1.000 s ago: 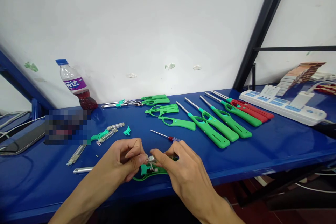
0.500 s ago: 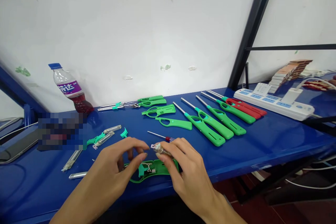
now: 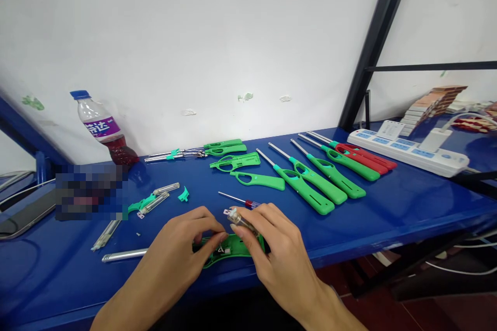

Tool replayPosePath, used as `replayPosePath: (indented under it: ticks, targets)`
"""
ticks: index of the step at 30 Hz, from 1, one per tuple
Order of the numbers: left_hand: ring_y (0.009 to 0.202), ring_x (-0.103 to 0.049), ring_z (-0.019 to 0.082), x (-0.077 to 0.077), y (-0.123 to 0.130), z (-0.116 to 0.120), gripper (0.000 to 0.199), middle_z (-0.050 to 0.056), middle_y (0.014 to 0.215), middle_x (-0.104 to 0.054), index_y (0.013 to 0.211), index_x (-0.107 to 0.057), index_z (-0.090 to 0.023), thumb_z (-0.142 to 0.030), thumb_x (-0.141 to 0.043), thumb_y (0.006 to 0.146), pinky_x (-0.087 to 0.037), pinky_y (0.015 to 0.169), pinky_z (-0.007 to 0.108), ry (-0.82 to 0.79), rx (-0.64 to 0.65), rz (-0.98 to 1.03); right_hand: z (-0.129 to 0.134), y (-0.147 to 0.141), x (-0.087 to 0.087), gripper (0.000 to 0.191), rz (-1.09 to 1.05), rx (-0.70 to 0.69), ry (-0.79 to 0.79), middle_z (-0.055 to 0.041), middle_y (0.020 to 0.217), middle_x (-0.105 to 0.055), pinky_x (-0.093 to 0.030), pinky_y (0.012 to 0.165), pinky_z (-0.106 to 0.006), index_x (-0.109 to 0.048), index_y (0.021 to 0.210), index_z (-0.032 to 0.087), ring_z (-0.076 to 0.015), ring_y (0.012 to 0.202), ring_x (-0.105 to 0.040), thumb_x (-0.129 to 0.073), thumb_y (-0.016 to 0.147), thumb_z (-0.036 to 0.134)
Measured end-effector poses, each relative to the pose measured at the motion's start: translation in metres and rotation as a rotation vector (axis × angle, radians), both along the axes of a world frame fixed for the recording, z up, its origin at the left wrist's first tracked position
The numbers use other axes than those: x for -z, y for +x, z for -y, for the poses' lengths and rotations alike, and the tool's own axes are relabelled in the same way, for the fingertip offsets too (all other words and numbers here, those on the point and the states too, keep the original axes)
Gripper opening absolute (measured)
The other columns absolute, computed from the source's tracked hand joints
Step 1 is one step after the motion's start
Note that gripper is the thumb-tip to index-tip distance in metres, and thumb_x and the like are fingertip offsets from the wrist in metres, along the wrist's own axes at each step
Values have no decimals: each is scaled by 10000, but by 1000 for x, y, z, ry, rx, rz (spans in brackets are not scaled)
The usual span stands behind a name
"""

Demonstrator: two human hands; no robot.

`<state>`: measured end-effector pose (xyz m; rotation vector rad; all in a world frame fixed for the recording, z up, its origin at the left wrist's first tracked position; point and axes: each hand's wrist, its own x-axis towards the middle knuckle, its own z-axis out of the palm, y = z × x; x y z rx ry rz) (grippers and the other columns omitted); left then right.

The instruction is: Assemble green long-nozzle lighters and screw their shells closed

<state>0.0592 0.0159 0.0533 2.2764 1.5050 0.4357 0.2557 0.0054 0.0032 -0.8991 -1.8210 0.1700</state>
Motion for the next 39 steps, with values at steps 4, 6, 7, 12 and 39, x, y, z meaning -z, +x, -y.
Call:
replayPosePath:
  ticks: [4, 6, 7, 12, 39]
  targets:
    - [919, -684, 253, -2, 0, 2, 142, 48, 1009, -735, 990, -794, -227, -227, -654, 1014, -444, 765, 342, -10, -1, 1, 1, 1, 0, 201, 5, -5, -16, -9, 978, -734, -560, 775, -298, -692, 1222, 258, -167, 865, -689, -622, 1056, 170]
    - [912, -685, 254, -3, 1, 3, 118, 46, 1011, -733, 994, -801, -234, -246, -684, 1004, -434, 758, 341, -22, -6, -15, 1, 1, -1, 187, 7, -2, -23, -9, 968, -729, -558, 769, -295, -694, 1208, 252, -166, 858, -688, -622, 1055, 172]
    - [908, -685, 251, -3, 1, 3, 124, 44, 1011, -732, 986, -803, -237, -239, -681, 1006, -431, 758, 339, -26, -6, -18, 1, 1, -1, 179, 7, -2, -23, -10, 964, -729, -557, 765, -295, -694, 1202, 249, -166, 854, -687, -623, 1056, 175]
    - [870, -677, 234, 0, 0, 1, 180, 35, 977, -722, 954, -741, -220, -188, -587, 1040, -420, 754, 329, 2, -2, -1, 1, 1, -1, 176, 12, -5, -7, -6, 973, -736, -555, 770, -301, -686, 1202, 258, -169, 856, -690, -620, 1060, 178]
    - [852, -713, 245, -8, -23, -5, 246, 25, 971, -822, 988, -818, -268, -295, -574, 1004, -497, 737, 338, 174, -77, 177, 2, 1, 1, 238, 122, 2, -79, -31, 1000, -716, -566, 785, -327, -721, 1259, 287, -196, 897, -698, -571, 1087, 219]
